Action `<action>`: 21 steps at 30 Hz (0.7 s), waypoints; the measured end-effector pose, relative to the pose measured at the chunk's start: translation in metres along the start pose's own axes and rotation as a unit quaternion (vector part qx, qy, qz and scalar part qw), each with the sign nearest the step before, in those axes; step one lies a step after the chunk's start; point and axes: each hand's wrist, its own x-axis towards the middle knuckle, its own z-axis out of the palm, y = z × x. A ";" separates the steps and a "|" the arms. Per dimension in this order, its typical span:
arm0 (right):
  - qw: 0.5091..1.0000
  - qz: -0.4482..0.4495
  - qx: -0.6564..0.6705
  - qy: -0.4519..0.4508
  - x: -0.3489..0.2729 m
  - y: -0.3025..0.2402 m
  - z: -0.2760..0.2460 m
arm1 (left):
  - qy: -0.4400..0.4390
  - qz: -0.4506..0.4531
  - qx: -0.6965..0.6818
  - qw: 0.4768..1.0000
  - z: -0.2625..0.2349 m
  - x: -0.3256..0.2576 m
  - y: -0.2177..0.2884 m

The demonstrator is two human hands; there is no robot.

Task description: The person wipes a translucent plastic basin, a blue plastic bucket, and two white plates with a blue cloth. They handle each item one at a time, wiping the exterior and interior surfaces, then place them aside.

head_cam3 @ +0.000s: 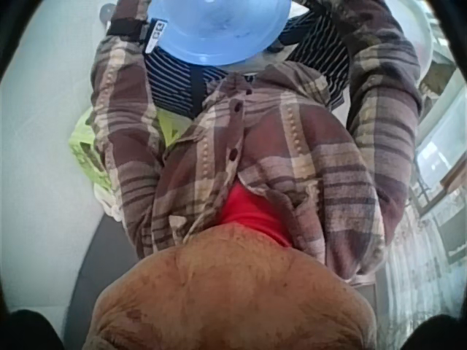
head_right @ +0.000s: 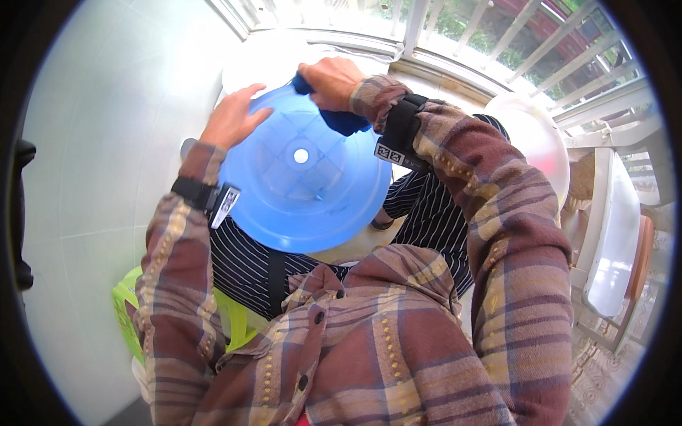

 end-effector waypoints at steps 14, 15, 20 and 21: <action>0.966 0.248 0.073 0.020 -0.038 0.006 0.036 | -0.063 -0.140 -0.007 0.988 0.003 -0.008 -0.020; 0.958 0.270 0.090 0.036 -0.048 0.005 0.042 | -0.052 -0.134 -0.019 0.989 0.005 -0.011 -0.020; 0.958 0.264 0.106 0.025 -0.066 0.014 0.035 | -0.052 -0.147 0.011 0.988 0.003 -0.012 -0.007; 0.961 0.261 0.094 0.008 -0.062 0.016 0.027 | -0.058 -0.149 0.006 0.987 0.000 -0.010 -0.005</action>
